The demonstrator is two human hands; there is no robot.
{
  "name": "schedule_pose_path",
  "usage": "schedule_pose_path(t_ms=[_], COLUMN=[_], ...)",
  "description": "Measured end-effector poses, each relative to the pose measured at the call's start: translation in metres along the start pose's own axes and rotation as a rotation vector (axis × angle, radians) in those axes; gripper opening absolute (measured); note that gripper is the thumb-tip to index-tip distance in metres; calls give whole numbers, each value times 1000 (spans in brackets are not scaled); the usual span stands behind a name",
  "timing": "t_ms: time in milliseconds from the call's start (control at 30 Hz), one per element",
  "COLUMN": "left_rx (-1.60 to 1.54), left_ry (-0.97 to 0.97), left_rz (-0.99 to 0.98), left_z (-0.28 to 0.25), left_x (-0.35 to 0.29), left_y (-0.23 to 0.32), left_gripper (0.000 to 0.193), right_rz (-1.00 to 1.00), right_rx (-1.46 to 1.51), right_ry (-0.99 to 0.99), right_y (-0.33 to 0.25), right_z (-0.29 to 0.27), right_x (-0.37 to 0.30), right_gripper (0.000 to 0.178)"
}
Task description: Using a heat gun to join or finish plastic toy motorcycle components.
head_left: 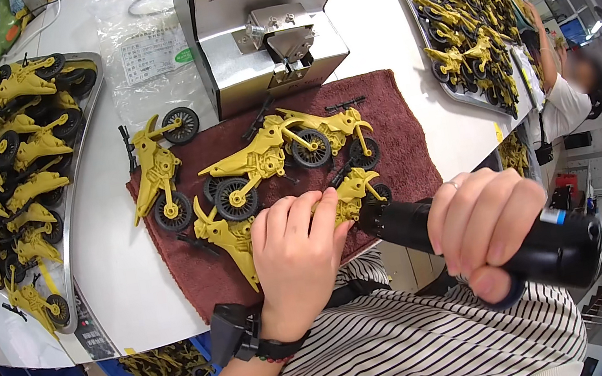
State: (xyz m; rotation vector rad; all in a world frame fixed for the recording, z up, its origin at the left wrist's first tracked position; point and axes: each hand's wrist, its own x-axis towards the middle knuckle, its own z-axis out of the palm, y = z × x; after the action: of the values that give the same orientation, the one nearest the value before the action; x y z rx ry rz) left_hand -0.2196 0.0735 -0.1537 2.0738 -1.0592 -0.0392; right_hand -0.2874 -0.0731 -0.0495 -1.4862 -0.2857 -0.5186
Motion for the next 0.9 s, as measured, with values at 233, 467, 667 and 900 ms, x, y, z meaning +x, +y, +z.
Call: schedule_pose_path(t_ms=[233,467,667,900], left_rx=[21,-12,-212,-127], left_ry=[-2,91,-57,-37], left_rz=[19,71,120,58], left_z=[-1,-13,-19,-14], left_x=[2,13,17,16], left_y=[3,-1,10,0], left_gripper=[40,36,42,40], right_rz=[-18,94,257,310], right_rx=[-120,147,207,222], right_ry=[-142,-106,-452,-426], right_y=[-5,-7,-22,-2], right_z=[1,-18,-30,-26], right_x=[6,44,81,81], right_gripper=[23,27,27,26])
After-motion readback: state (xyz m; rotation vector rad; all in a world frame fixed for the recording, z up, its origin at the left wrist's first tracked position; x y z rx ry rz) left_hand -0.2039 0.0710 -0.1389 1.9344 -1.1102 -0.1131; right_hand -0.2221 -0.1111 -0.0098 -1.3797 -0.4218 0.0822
